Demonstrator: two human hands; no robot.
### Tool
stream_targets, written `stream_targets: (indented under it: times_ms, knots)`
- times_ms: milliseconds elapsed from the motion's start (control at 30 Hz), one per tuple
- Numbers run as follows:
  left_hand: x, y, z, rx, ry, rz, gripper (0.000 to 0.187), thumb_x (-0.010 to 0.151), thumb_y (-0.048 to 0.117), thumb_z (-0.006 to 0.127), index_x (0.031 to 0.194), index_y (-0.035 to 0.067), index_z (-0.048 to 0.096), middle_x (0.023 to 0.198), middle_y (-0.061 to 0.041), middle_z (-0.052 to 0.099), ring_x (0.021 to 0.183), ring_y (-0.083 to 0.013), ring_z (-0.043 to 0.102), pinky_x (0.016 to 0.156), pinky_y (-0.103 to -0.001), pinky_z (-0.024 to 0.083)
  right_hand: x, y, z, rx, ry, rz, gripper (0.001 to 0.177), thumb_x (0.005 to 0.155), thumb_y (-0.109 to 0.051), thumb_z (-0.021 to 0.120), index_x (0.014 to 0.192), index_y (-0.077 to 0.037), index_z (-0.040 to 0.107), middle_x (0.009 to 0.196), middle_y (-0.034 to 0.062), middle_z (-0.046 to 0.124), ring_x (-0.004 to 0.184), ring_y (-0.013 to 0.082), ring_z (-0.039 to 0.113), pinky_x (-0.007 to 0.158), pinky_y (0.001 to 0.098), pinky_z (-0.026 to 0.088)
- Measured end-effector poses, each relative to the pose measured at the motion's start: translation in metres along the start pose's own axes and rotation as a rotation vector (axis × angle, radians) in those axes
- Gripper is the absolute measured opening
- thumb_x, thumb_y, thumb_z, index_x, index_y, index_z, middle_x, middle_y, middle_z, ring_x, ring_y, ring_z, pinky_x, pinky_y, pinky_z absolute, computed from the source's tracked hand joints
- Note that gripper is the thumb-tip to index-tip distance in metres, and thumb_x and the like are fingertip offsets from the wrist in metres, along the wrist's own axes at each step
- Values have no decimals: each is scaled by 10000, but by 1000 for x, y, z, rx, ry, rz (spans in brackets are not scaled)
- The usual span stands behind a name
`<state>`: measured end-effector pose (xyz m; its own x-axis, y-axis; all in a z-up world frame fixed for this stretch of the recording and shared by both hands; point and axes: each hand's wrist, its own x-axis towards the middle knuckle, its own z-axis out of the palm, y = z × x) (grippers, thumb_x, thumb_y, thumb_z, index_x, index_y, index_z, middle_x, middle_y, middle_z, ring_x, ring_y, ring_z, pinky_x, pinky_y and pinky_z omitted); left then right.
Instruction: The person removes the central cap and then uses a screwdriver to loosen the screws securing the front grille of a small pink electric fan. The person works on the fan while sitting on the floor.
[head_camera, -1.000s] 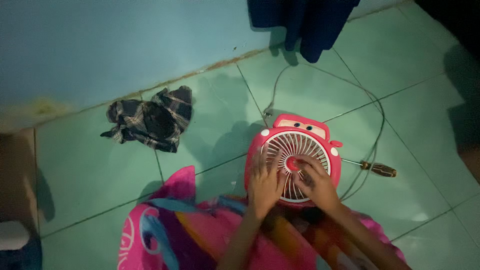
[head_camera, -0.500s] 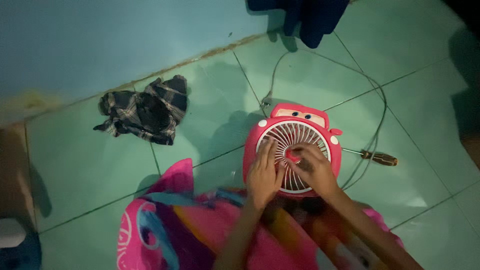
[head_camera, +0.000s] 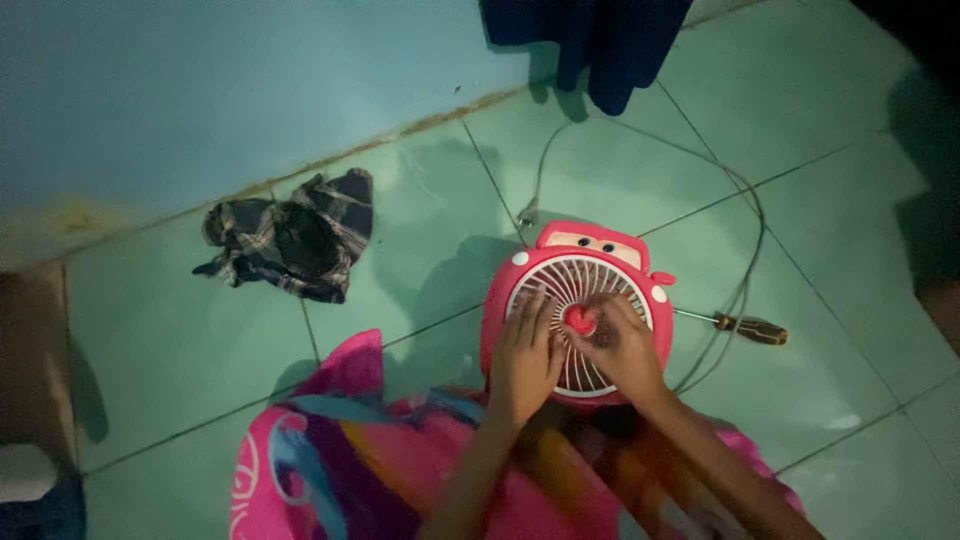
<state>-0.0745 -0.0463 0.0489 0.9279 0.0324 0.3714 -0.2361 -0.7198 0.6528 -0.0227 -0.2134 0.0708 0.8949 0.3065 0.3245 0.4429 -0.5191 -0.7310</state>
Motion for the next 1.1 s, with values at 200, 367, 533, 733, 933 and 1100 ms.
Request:
stream_targets:
  times_ms: [200, 367, 533, 733, 933, 1100]
  knots:
    - [1, 4, 7, 62, 120, 72, 478, 952, 138, 603, 1375, -66, 514, 1520, -273, 469, 1422, -483, 443, 1185, -556, 375, -7, 0, -8, -47, -42, -161, 412, 799, -98, 792, 1183, -12, 671, 1270, 158, 617, 1162, 307, 625, 952, 385, 537]
    - [7, 6, 10, 103, 132, 56, 371, 953, 125, 597, 1279, -46, 553, 1411, -247, 542, 1332, -462, 505, 1137, -541, 420, -16, 1, -4, -91, 27, -161, 345, 820, -93, 781, 1138, -16, 671, 1271, 168, 627, 1185, 343, 619, 995, 414, 510]
    - [10, 8, 7, 142, 115, 65, 325, 977, 132, 601, 1241, -54, 568, 1348, -243, 556, 1247, -448, 525, 1068, -549, 434, -7, 4, -3, -104, 21, -142, 323, 778, -165, 856, 978, -28, 643, 1085, 127, 686, 1032, 327, 646, 898, 420, 513]
    - [8, 14, 7, 119, 155, 37, 325, 927, 134, 616, 1199, -40, 579, 1346, -249, 550, 1222, -455, 525, 1056, -540, 440, 6, 6, -5, 35, -74, -165, 355, 708, -101, 805, 1015, -21, 647, 1080, 112, 707, 1002, 307, 658, 893, 413, 526]
    - [1, 9, 6, 96, 109, 13, 349, 938, 159, 626, 1225, -31, 576, 1280, -252, 555, 1180, -464, 545, 1025, -573, 439, -2, -5, 0, -52, 107, -147, 361, 705, -155, 870, 946, 0, 651, 1105, 238, 570, 1034, 353, 608, 867, 410, 533]
    - [-3, 6, 4, 87, 158, 35, 319, 980, 160, 614, 1248, -5, 560, 1304, -248, 556, 1242, -475, 532, 1122, -605, 408, 1, -9, 3, -115, 33, -188, 311, 756, -143, 840, 937, 0, 631, 1110, 169, 662, 1065, 344, 642, 920, 427, 526]
